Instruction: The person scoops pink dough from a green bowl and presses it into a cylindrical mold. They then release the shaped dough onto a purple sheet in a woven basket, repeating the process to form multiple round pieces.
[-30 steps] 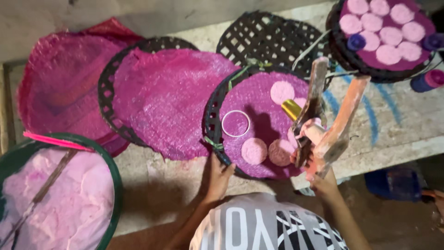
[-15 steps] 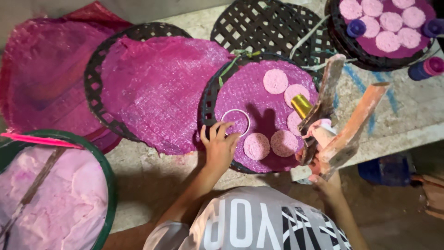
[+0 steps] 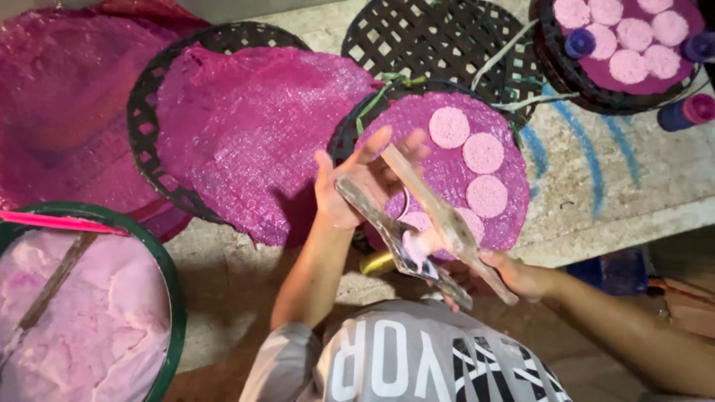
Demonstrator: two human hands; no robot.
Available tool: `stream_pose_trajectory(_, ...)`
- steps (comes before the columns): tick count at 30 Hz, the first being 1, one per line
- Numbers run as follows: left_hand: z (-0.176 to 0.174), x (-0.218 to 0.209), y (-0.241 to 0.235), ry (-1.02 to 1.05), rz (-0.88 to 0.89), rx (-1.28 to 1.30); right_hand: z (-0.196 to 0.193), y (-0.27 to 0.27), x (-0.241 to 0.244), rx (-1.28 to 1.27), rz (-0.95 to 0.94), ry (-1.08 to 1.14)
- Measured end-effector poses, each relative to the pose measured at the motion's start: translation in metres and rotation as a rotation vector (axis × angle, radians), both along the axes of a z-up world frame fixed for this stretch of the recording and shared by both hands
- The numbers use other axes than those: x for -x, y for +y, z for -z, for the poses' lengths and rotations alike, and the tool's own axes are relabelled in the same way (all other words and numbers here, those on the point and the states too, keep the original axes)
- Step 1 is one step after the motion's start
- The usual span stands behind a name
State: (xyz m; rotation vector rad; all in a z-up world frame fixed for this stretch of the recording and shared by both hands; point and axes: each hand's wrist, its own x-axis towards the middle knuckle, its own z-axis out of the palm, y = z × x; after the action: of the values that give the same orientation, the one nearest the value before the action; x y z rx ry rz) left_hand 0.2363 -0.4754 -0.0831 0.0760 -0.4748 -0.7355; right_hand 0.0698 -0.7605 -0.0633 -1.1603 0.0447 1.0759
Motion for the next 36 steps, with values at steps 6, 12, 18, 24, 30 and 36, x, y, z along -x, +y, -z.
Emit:
stream_pose_trajectory(6, 0.017, -0.021, -0.025, 0.234, -0.266, 0.117, -0.059, -0.010, -0.071, 0.326, -0.117, 0.167)
stream_pose_trajectory(12, 0.049, -0.050, -0.009, 0.307, -0.366, 0.336, -0.072, 0.019, -0.116, 0.703, -0.258, -0.086)
stream_pose_trajectory(18, 0.063, -0.055, 0.013, 0.261, -0.296, 0.464, -0.065, 0.059, -0.116, 0.751, -0.243, -0.097)
stream_pose_trajectory(24, 0.085, -0.048, -0.018, 0.351, -0.334, 0.426, -0.074, 0.048, -0.115, 0.871, -0.302, -0.176)
stream_pose_trajectory(30, 0.086, -0.077, -0.035, 0.206, -0.292, 0.507, -0.075, 0.045, -0.117, 1.023, -0.218, -0.392)
stream_pose_trajectory(36, 0.069, -0.088, -0.004, 0.182, -0.327, 0.374, -0.054, 0.064, -0.117, 0.887, -0.115, -0.433)
